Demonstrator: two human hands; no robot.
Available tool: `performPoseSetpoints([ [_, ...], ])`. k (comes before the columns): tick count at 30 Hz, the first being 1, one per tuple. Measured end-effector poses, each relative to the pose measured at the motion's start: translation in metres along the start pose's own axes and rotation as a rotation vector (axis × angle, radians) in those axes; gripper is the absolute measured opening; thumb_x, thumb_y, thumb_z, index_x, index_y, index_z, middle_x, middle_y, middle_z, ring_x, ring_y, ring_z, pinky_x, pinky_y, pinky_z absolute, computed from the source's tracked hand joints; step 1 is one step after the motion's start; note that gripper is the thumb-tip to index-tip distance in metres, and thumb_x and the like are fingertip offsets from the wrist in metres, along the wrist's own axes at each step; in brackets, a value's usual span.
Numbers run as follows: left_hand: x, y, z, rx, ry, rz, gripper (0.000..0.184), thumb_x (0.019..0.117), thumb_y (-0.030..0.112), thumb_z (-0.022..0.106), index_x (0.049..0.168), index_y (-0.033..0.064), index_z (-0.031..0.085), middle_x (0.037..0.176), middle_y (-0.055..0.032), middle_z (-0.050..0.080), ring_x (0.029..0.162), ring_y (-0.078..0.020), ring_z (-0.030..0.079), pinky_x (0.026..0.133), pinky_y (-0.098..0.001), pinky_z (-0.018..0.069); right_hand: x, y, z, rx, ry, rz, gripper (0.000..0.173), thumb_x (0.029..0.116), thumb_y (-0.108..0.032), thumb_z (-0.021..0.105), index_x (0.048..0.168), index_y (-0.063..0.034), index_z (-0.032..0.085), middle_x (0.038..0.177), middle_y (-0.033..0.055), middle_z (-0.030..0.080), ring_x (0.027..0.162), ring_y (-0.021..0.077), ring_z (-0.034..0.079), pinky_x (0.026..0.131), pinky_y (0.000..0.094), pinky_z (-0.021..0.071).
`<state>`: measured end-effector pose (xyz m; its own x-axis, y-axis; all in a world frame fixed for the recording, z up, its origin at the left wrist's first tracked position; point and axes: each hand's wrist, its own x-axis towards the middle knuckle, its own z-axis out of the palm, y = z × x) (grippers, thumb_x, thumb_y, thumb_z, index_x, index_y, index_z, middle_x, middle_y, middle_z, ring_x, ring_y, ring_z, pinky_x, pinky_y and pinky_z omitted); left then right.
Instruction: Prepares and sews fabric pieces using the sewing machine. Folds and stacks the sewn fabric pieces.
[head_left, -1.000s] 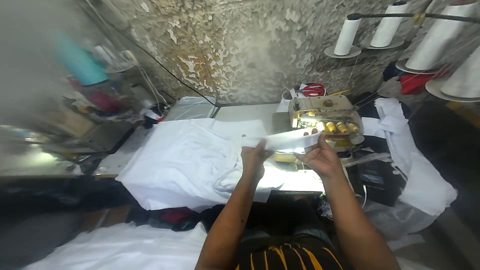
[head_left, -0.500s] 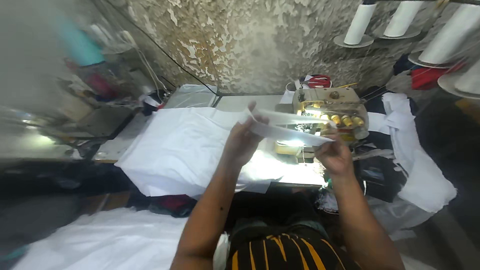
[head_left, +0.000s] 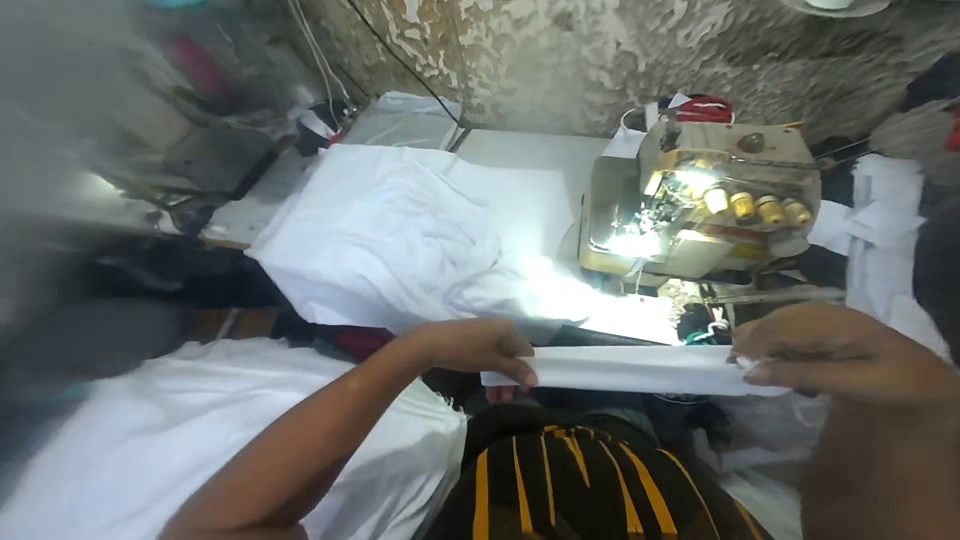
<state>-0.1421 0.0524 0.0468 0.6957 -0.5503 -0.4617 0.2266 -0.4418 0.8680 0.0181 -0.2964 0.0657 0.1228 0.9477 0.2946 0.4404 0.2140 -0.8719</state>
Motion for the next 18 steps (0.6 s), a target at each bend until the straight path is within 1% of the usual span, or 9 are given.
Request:
performPoseSetpoints([
  [4,-0.035,0.004,-0.009,-0.153,0.108,0.093,0.017,0.0983,0.009,0.065,0.083,0.0064,0.072,0.065,0.0021,0.072,0.050,-0.0025,0.065,0.045,-0.0176,0.0535,-0.013,0.016,0.001,0.128,0.127,0.155,0.012,0.1023,-0.025,0.062,0.107,-0.0266,0.073,0.084,-0.0220,0.068,0.068,-0.0134,0.059,0.058,0.0054,0.0487],
  [6,-0.053,0.001,-0.013,-0.294,0.042,0.145,0.018,0.0990,0.017,0.064,0.085,0.0127,0.073,0.067,0.0031,0.073,0.050,-0.0025,0.066,0.044,-0.0183,0.0542,-0.014,0.023,0.002,0.221,0.195,0.157,0.014,0.1012,-0.026,0.064,0.109,-0.0298,0.075,0.086,-0.0223,0.071,0.064,-0.0125,0.061,0.054,0.0056,0.0493],
  [8,-0.055,-0.011,-0.011,-0.312,-0.060,0.107,0.021,0.1040,0.026,0.058,0.094,0.0158,0.073,0.071,0.0083,0.074,0.054,0.0009,0.067,0.048,-0.0165,0.0558,-0.007,0.026,0.005,0.262,0.222,0.138,0.015,0.1008,-0.026,0.065,0.110,-0.0304,0.075,0.086,-0.0222,0.071,0.063,-0.0127,0.060,0.052,0.0054,0.0484],
  [9,-0.048,-0.021,-0.008,-0.272,-0.075,0.038,0.024,0.1048,0.024,0.054,0.099,0.0125,0.074,0.073,0.0080,0.074,0.057,0.0010,0.067,0.052,-0.0170,0.0567,-0.001,0.026,0.008,0.261,0.229,0.142,0.014,0.1006,-0.026,0.065,0.109,-0.0301,0.075,0.085,-0.0221,0.071,0.062,-0.0127,0.060,0.052,0.0056,0.0481],
  [11,-0.024,-0.045,0.000,-0.157,-0.075,-0.144,0.025,0.1049,0.022,0.055,0.106,0.0045,0.072,0.084,0.0037,0.073,0.072,0.0001,0.066,0.071,-0.0214,0.0568,0.018,0.025,0.023,0.201,0.244,0.210,0.012,0.0990,-0.023,0.065,0.103,-0.0268,0.076,0.081,-0.0214,0.070,0.063,-0.0127,0.059,0.054,0.0067,0.0485],
  [12,-0.011,-0.057,0.003,-0.120,-0.069,-0.185,0.025,0.1046,0.022,0.056,0.110,0.0013,0.070,0.092,0.0013,0.071,0.080,0.0003,0.063,0.079,-0.0233,0.0532,0.032,0.025,0.035,0.150,0.231,0.257,0.010,0.0982,-0.020,0.064,0.099,-0.0205,0.075,0.079,-0.0195,0.069,0.063,-0.0125,0.057,0.055,0.0073,0.0476],
  [14,0.013,-0.075,0.006,-0.164,-0.033,-0.113,0.026,0.1027,0.018,0.058,0.118,-0.0018,0.066,0.108,-0.0016,0.070,0.095,0.0009,0.061,0.091,-0.0247,0.0497,0.061,0.033,0.062,0.044,0.129,0.301,0.018,0.1004,-0.018,0.061,0.099,-0.0041,0.072,0.078,-0.0111,0.067,0.066,-0.0118,0.056,0.060,0.0079,0.0468],
  [15,0.022,-0.080,0.008,-0.239,-0.003,-0.019,0.026,0.1011,0.016,0.058,0.119,-0.0009,0.065,0.109,0.0016,0.069,0.099,0.0029,0.061,0.093,-0.0224,0.0498,0.074,0.039,0.075,-0.016,0.083,0.301,0.024,0.1020,-0.021,0.060,0.100,-0.0007,0.072,0.077,-0.0074,0.066,0.067,-0.0112,0.055,0.062,0.0081,0.0463],
  [18,0.036,-0.073,0.010,-0.455,0.055,0.194,0.021,0.0958,0.018,0.056,0.110,0.0084,0.068,0.099,0.0087,0.075,0.094,0.0003,0.069,0.089,-0.0223,0.0555,0.095,0.049,0.093,-0.153,0.061,0.312,0.027,0.1030,-0.026,0.058,0.099,-0.0029,0.073,0.072,-0.0048,0.064,0.065,-0.0084,0.052,0.062,0.0111,0.0434],
])
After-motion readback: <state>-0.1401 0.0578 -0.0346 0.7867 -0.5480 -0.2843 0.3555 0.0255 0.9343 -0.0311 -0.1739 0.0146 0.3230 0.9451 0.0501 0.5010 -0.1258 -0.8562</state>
